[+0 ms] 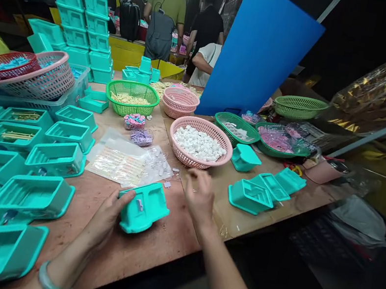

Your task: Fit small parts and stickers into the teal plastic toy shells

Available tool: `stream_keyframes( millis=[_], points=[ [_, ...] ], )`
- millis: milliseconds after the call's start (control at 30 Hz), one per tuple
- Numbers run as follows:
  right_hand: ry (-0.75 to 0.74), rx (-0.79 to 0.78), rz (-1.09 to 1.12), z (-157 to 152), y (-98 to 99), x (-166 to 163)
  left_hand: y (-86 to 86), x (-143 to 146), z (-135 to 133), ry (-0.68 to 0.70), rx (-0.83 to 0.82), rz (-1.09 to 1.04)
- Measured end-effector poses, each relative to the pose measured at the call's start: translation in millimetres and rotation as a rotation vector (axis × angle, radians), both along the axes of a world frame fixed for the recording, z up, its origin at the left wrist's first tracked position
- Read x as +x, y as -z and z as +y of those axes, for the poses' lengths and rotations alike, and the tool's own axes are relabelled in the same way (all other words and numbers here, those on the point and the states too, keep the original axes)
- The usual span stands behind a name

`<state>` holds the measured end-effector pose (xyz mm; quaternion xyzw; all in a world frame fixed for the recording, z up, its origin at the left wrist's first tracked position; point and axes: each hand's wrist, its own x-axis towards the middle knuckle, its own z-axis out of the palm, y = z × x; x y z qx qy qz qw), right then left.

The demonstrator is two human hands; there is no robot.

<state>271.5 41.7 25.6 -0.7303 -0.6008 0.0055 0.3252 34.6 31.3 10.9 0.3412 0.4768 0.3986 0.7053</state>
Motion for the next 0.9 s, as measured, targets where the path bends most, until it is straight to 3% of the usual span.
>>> stream_keyframes(
  millis=[167, 300, 400, 467, 533, 567, 633, 667, 800, 900],
  points=[
    [0.195, -0.222, -0.077, 105, -32.6, 73, -5.0, 36, 9, 0.047, -0.02, -0.055],
    [0.205, -0.356, -0.103, 136, -36.7, 88, -7.0, 33, 11, 0.046, -0.038, -0.049],
    [0.173, -0.304, -0.118, 118, -41.2, 84, -9.2, 14, 7, -0.003, -0.056, -0.024],
    [0.062, -0.109, -0.067, 90, -42.6, 69, -11.4, 3, 4, -0.052, -0.064, 0.006],
    [-0.208, 0.138, 0.091, 53, -37.4, 43, -13.2, -6, -1, -0.089, -0.077, 0.03],
    [-0.39, 0.189, 0.2, 34, -31.7, 26, -13.6, -9, -3, -0.098, -0.084, 0.041],
    [-0.686, 0.151, 0.334, 0, -15.3, -6, -13.5, -14, -7, -0.103, -0.098, 0.066],
    [-0.746, 0.141, 0.361, -13, -5.9, -20, -13.2, -16, -9, -0.106, -0.103, 0.081],
    [-0.775, 0.138, 0.401, -36, 22.0, -45, -11.7, -23, -15, -0.123, -0.086, 0.078],
    [-0.747, 0.07, 0.451, -39, 24.9, -46, -9.7, -24, -18, -0.127, -0.05, 0.072]
  ],
)
